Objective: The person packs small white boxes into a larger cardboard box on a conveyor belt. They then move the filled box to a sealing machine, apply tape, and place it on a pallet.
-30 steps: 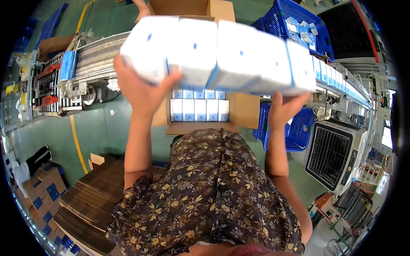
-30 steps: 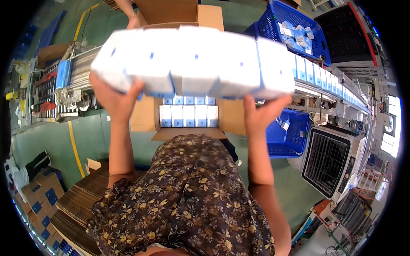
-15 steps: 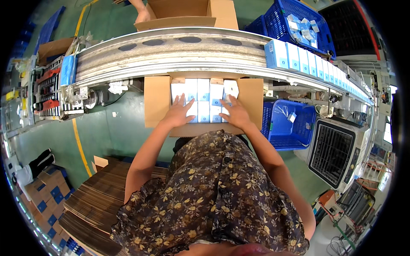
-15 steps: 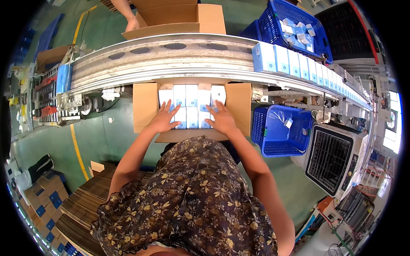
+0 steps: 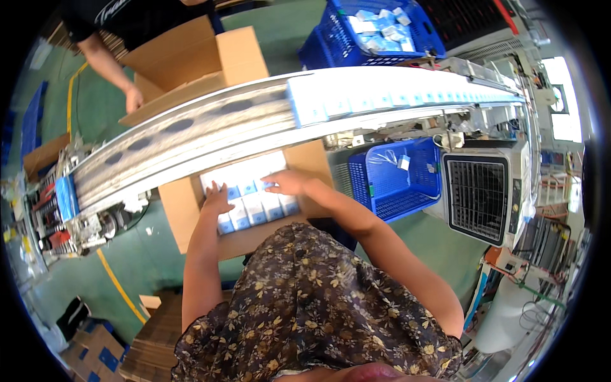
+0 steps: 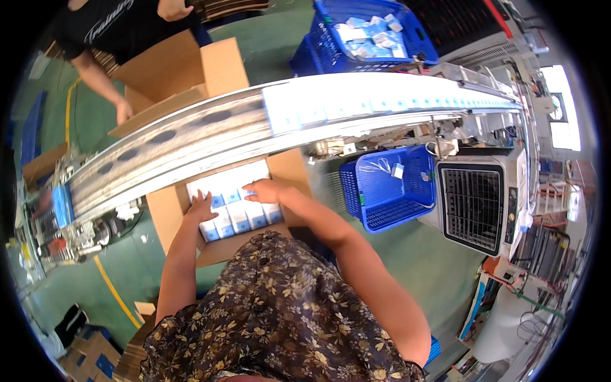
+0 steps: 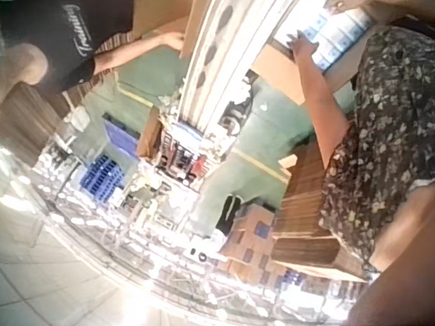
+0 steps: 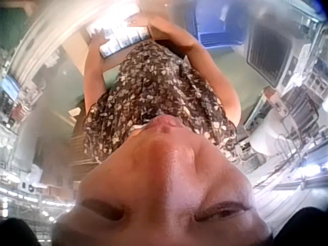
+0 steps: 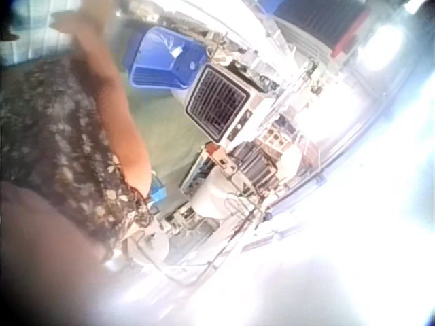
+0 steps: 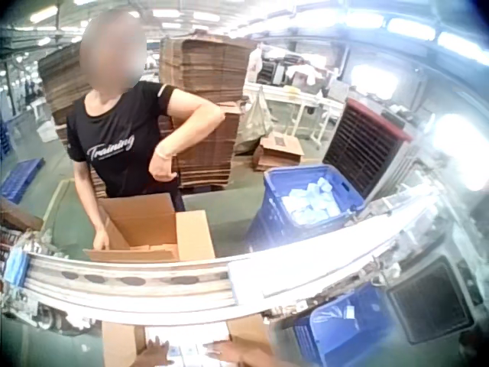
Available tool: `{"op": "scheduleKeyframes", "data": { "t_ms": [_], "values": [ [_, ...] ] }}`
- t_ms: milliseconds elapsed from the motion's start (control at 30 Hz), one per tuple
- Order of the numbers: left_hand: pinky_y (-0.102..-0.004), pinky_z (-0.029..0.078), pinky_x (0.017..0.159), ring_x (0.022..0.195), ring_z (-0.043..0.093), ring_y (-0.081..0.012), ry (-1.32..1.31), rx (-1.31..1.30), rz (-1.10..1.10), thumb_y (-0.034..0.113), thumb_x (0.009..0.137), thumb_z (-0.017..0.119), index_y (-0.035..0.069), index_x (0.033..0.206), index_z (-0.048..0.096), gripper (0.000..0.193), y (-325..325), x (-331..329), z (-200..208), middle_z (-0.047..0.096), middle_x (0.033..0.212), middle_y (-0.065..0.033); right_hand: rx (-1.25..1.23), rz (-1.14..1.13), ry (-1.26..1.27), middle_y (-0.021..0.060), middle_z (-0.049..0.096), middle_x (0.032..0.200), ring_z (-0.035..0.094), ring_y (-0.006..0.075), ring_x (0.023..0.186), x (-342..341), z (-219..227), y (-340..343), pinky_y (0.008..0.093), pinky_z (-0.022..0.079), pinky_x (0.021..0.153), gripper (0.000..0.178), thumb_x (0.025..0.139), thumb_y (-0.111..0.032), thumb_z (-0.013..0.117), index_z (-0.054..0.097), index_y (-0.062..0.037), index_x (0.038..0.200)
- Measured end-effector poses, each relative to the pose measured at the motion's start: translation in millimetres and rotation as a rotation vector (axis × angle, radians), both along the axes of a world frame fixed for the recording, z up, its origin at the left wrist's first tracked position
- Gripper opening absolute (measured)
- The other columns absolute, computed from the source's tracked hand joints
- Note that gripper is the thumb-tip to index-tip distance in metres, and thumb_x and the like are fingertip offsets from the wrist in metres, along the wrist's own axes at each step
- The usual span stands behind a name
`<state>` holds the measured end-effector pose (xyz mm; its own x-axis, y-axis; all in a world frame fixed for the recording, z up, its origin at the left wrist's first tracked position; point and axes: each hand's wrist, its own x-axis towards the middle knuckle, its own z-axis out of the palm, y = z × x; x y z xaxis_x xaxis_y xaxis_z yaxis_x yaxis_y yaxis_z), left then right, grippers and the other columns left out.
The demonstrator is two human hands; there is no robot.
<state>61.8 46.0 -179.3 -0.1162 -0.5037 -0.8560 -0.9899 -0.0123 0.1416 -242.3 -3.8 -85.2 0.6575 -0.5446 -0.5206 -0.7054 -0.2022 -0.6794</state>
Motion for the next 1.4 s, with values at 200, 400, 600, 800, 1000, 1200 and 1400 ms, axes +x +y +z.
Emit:
{"op": "scheduleKeyframes", "data": {
  "t_ms": [200, 400, 600, 800, 1000, 1200, 1400],
  "values": [
    [-0.0427, 0.049, 0.097, 0.114, 0.060, -0.0367, 0.315, -0.254, -0.038, 0.028, 0.092, 0.064, 0.006, 0.130, 0.059, 0.044, -27, -59, 50, 0.057, 0.131, -0.0196, -0.402, -0.703, -0.303, 0.0115, 0.069, 0.121, 0.069, 0.0274, 0.103, -156, 117, -46, 0.0353, 0.054, 0.086, 0.029, 0.096, -0.023, 0.063, 0.068, -0.0116, 0.122],
    [-0.0417, 0.053, 0.084, 0.101, 0.061, -0.0338, 0.736, -1.235, 0.060, 0.011, 0.089, 0.065, 0.007, 0.120, 0.061, 0.032, -82, -161, 214, 0.061, 0.112, -0.0140, -1.158, -0.720, 0.275, 0.0242, 0.067, 0.114, 0.065, 0.0399, 0.101, -251, 113, -127, 0.0457, 0.051, 0.090, 0.056, 0.091, -0.037, 0.066, 0.057, 0.0035, 0.128],
    [-0.0427, 0.053, 0.085, 0.097, 0.067, -0.0379, 0.565, -0.825, 0.669, 0.043, 0.085, 0.074, -0.007, 0.125, 0.049, 0.069, -151, -125, 203, 0.067, 0.109, -0.0248, -0.736, -0.814, 0.299, 0.0274, 0.065, 0.120, 0.064, 0.0418, 0.109, -182, 102, -154, 0.0451, 0.050, 0.093, 0.090, 0.083, -0.069, 0.060, 0.049, 0.0026, 0.136],
    [-0.0422, 0.054, 0.086, 0.098, 0.068, -0.0392, 0.480, -0.933, 0.780, 0.059, 0.070, 0.081, -0.010, 0.117, 0.049, 0.089, -134, -45, 219, 0.068, 0.103, -0.0271, -0.592, -0.818, -0.077, 0.0222, 0.065, 0.120, 0.063, 0.0391, 0.112, -65, 110, -121, 0.0430, 0.048, 0.094, 0.079, 0.085, -0.059, 0.069, 0.049, -0.0021, 0.136],
    [-0.0421, 0.051, 0.090, 0.104, 0.064, -0.0328, 0.558, -1.290, 0.656, 0.038, 0.076, 0.084, -0.004, 0.127, 0.051, 0.074, -44, 16, 361, 0.064, 0.113, -0.0210, -0.733, -0.844, -0.562, 0.0214, 0.067, 0.115, 0.066, 0.0304, 0.107, 1, 204, -40, 0.0377, 0.050, 0.091, 0.075, 0.085, -0.035, 0.078, 0.041, 0.0026, 0.138],
    [-0.0461, 0.049, 0.087, 0.104, 0.060, -0.0419, 0.120, -1.328, 0.337, 0.047, 0.079, 0.080, -0.004, 0.136, 0.046, 0.084, 74, 12, 343, 0.057, 0.121, -0.0237, -0.586, -0.752, -0.216, 0.0245, 0.060, 0.126, 0.063, 0.0359, 0.107, -12, 144, 78, 0.0427, 0.048, 0.094, 0.082, 0.091, -0.040, 0.068, 0.029, 0.0039, 0.148],
    [-0.0453, 0.052, 0.078, 0.087, 0.065, -0.0386, 0.250, -0.424, 0.063, 0.038, 0.080, 0.078, -0.002, 0.097, 0.069, 0.044, 132, 26, 52, 0.069, 0.090, -0.0210, 0.077, -0.150, 0.334, 0.0202, 0.061, 0.130, 0.059, 0.0369, 0.118, -96, 21, 125, 0.0431, 0.045, 0.101, 0.060, 0.096, -0.053, 0.056, 0.061, -0.0050, 0.130]
  ]
}}
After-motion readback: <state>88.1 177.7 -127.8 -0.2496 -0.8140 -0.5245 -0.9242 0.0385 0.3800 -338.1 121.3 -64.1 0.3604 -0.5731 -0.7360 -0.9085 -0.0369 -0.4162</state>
